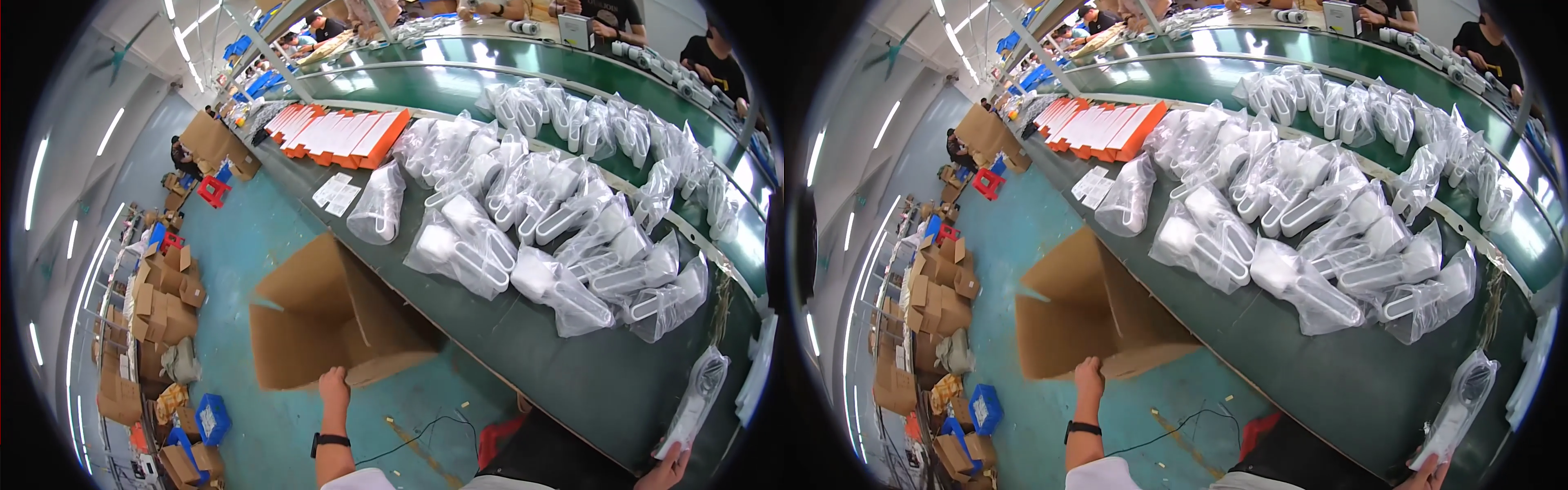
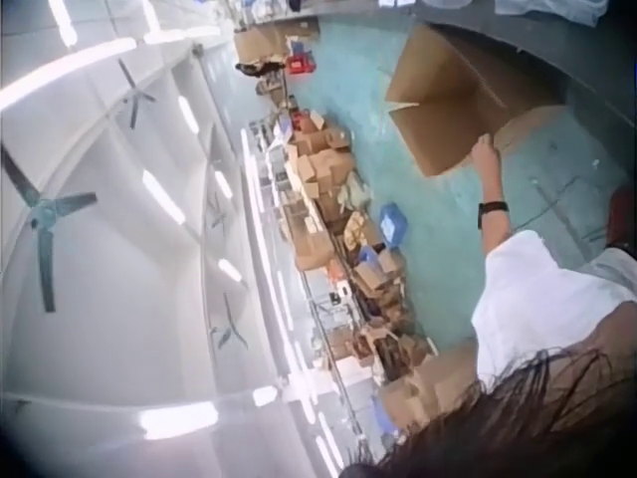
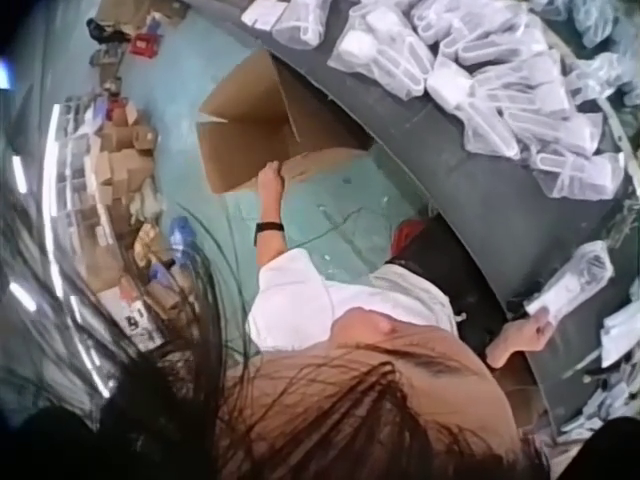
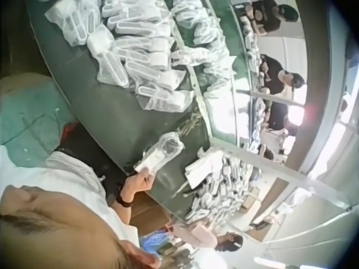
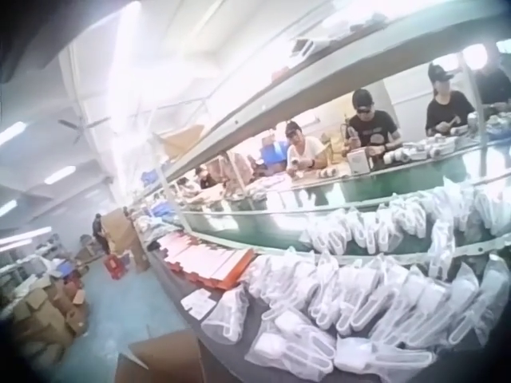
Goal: Bagging and boxing electronic components on an assembly line.
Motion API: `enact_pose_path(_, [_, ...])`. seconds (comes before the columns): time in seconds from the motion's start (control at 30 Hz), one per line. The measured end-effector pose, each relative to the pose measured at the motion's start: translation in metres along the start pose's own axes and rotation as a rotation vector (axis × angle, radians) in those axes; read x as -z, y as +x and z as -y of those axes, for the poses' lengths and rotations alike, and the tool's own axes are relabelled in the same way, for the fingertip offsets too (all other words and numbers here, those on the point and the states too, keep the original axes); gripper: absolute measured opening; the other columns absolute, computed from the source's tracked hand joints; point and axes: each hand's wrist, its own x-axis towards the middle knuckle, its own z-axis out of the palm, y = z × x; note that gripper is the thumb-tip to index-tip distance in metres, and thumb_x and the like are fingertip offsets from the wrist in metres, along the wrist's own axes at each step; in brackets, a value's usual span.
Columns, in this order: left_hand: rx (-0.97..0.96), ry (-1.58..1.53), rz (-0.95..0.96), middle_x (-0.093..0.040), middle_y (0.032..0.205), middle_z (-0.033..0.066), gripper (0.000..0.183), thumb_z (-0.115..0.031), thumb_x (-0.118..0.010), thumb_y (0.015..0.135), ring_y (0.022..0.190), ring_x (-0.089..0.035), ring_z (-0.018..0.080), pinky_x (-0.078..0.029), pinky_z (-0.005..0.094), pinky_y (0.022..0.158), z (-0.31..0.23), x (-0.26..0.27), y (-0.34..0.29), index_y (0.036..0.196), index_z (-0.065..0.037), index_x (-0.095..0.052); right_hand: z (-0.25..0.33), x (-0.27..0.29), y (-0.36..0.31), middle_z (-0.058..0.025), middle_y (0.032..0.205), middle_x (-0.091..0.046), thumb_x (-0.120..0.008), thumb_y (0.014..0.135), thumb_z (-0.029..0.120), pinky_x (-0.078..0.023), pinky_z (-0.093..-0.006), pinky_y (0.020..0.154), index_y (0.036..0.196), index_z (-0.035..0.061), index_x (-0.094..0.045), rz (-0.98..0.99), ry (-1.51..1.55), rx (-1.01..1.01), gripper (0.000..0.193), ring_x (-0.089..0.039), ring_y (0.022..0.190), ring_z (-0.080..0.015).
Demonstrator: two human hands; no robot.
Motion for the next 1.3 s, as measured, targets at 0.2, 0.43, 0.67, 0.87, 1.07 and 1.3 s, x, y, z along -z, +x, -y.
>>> enact_pose_path(0.2, [-0.220,-0.100,0.053,-0.063,0.082,0.0086,0.021,0.004,-0.056,0.065,0.088,-0.060,0.0265,-0.041,0.0421,0.086,0.016,0.022,-0.125,0.078,-0.011,-0.063,-0.004,-0.001,0.003,-0.0080,0.062,-0.056,-0.070,0.084,0.029,-0.038,-0.0352,0.056,0.073,-0.0058,-0.059,0.010,0.033,0.024,0.038,-0.043,0.061,-0.0158])
enact_pose_path(0.43, [-0.017,-0.082,0.227,-0.068,0.088,0.0073,0.026,0.001,-0.059,0.064,0.093,-0.062,0.0249,-0.037,0.0431,0.098,0.027,0.039,-0.205,0.083,-0.014,-0.068,0.006,-0.003,0.002,-0.0095,0.068,-0.059,-0.068,0.086,0.021,-0.040,-0.0341,0.056,0.079,-0.0046,-0.062,0.124,0.153,0.039,0.027,-0.048,0.060,-0.0174])
enact_pose_path(0.67, [0.488,-0.168,0.714,-0.069,0.095,0.0127,0.026,-0.010,-0.060,0.073,0.093,-0.063,0.0326,-0.046,0.0420,0.092,0.057,0.053,-0.201,0.097,-0.012,-0.070,-0.009,0.002,-0.001,-0.0105,0.087,-0.062,-0.054,0.095,0.020,-0.045,-0.0221,0.052,0.112,-0.0045,-0.053,0.283,0.497,-0.232,0.030,-0.059,0.070,-0.0123])
enact_pose_path(0.87, [0.185,-0.664,0.632,-0.058,0.124,0.0187,0.077,-0.044,-0.075,0.072,0.113,-0.057,0.0345,-0.046,0.0351,0.094,-0.071,0.092,-0.139,0.131,-0.001,-0.048,-0.014,0.008,-0.003,-0.0106,0.092,-0.063,-0.057,0.092,0.018,-0.049,-0.0230,0.050,0.124,-0.0068,-0.049,0.319,0.589,-0.240,0.041,-0.061,0.069,-0.0142])
enact_pose_path(1.07, [0.092,-0.283,0.835,-0.066,0.104,0.0206,0.055,-0.030,-0.069,0.072,0.106,-0.061,0.0318,-0.049,0.0381,0.088,-0.094,0.035,-0.151,0.121,-0.007,-0.058,-0.019,0.011,-0.009,-0.0105,0.089,-0.065,-0.058,0.090,0.012,-0.049,-0.0240,0.051,0.120,-0.0090,-0.052,0.379,0.556,-0.188,0.038,-0.061,0.066,-0.0139])
enact_pose_path(1.3, [0.057,-0.610,1.348,-0.069,0.100,0.0140,0.042,-0.019,-0.070,0.075,0.100,-0.064,0.0180,-0.048,0.0325,0.086,0.001,0.018,-0.189,0.110,0.002,-0.063,-0.023,0.012,-0.009,-0.0087,0.094,-0.066,-0.062,0.087,0.010,-0.051,-0.0246,0.067,0.119,-0.0102,-0.054,0.414,0.645,-0.212,0.039,-0.062,0.076,-0.0122])
